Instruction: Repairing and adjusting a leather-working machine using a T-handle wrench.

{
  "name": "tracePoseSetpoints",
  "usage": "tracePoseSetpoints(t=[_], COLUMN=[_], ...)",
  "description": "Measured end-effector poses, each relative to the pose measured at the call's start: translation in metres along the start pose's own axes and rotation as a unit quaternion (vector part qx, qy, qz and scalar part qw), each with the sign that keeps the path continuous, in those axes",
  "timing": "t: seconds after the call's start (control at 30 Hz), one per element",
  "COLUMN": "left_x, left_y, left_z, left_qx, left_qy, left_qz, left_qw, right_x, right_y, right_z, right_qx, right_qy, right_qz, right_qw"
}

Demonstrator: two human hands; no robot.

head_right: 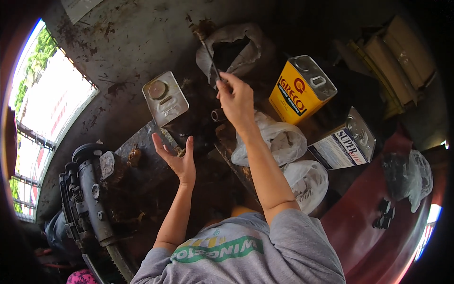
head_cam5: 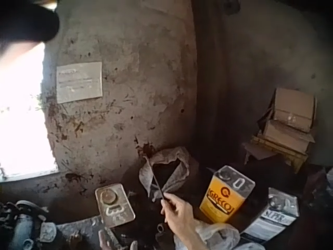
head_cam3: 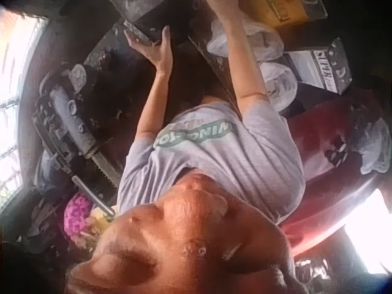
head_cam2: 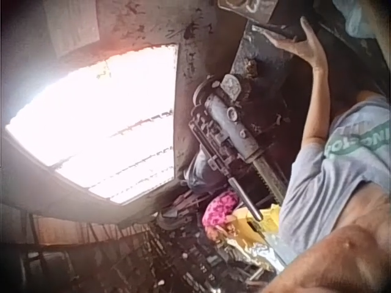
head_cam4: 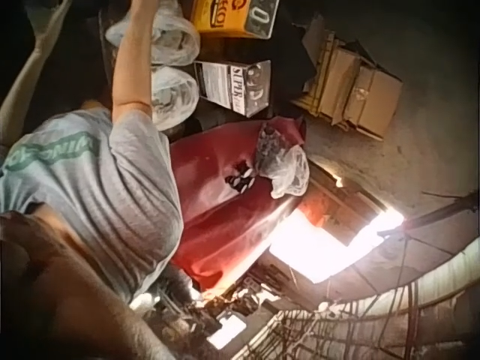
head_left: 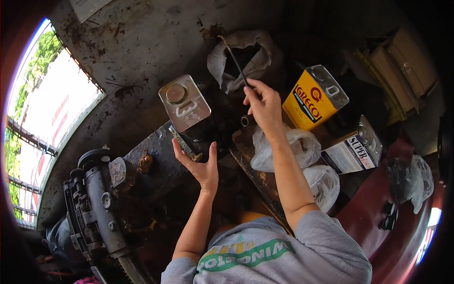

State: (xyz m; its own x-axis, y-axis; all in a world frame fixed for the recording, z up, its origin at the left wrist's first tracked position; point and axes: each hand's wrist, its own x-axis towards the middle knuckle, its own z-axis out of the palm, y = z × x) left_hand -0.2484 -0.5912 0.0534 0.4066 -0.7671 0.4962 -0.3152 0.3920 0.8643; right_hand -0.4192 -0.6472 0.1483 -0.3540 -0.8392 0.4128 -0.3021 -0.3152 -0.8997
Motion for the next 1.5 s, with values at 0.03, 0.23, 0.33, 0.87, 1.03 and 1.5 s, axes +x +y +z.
tracePoseSetpoints(t=[0.03, 0.23, 0.33, 0.87, 1.03, 1.5], left_x=[0.005, -0.004, 0.000, 0.054, 0.051, 0.110], left_y=[0.013, 0.039, 0.007, -0.142, -0.138, -0.153], left_z=[0.002, 0.050, 0.096, 0.210, 0.217, 0.243], left_qx=[0.000, -0.050, -0.085, 0.343, 0.327, -0.077], left_qy=[-0.004, -0.201, -0.214, -0.195, -0.147, -0.006], left_qz=[0.004, 0.170, 0.011, -0.185, -0.198, -0.473], left_qw=[1.000, 0.963, 0.973, 0.900, 0.912, 0.878], right_x=[0.003, 0.062, 0.090, 0.109, 0.107, 0.104], right_y=[-0.004, -0.003, 0.004, 0.087, 0.103, 0.070], right_z=[0.003, -0.035, -0.041, -0.007, -0.004, -0.028], right_qx=[0.009, -0.017, -0.050, -0.091, -0.089, -0.016], right_qy=[-0.012, 0.023, 0.017, -0.075, -0.087, -0.107], right_qz=[0.001, -0.037, -0.051, 0.013, 0.029, 0.022], right_qw=[1.000, 0.999, 0.997, 0.993, 0.992, 0.994])
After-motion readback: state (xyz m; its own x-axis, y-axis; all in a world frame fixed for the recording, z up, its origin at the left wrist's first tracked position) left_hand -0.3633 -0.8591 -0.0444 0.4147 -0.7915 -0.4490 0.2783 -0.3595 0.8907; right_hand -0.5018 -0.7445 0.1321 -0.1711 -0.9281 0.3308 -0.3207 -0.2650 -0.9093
